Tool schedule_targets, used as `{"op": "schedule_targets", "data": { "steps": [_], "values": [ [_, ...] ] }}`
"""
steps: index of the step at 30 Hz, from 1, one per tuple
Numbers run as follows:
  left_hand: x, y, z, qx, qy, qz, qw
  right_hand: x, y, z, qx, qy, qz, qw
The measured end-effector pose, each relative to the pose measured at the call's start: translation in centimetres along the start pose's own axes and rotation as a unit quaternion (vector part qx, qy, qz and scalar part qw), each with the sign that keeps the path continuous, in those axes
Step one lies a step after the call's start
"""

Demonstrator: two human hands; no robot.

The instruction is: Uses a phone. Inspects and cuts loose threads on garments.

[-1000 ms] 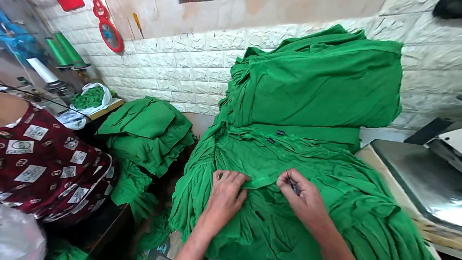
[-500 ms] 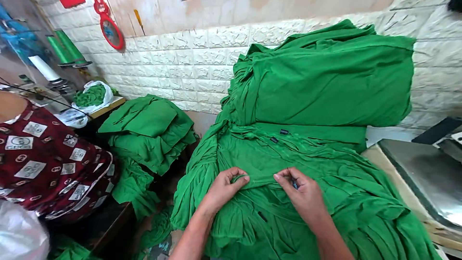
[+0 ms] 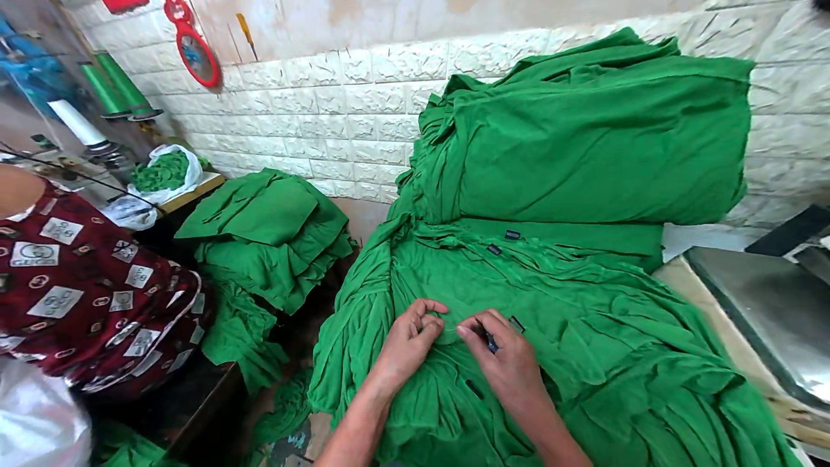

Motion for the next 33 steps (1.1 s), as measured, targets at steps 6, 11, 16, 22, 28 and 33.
{"op": "schedule_targets", "data": {
  "steps": [6, 11, 16, 22, 28, 33],
  "values": [
    [-0.1, 0.0, 0.0, 0.0, 0.002, 0.013, 1.0, 0.8, -0.4, -0.6, -0.003, -0.174, 0.08, 0.982],
    [-0.7, -0.1, -0.1, -0.025, -0.072, 0.121, 0.99, 0.7, -0.2, -0.2, 0.001, -0.118, 0.065, 0.991],
    [-0.6, 0.2, 0.5, 0.0, -0.158, 0.112, 0.981, -0.5, -0.4, -0.5, 0.001, 0.023, 0.042, 0.999],
    [-0.6, 0.3, 1.2, 0.019, -0.248, 0.129, 0.96, -1.6, -0.9, -1.8, -0.076, -0.205, 0.082, 0.972],
    [-0.7, -0.3, 0.2, -0.009, -0.159, 0.093, 0.983, 0.5, -0.7, -2.8, -0.106, -0.158, 0.038, 0.981],
    [-0.6, -0.4, 0.2, -0.003, -0.164, 0.09, 0.982, 1.8, 0.1, -2.9, -0.131, 0.019, 0.011, 0.991]
  ]
}}
Point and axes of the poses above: each hand's wrist, its own y-axis away from the middle knuckle, its own z-axis out of the palm, x = y × z, the point moved 1 cm from there along -y, towards the middle knuckle
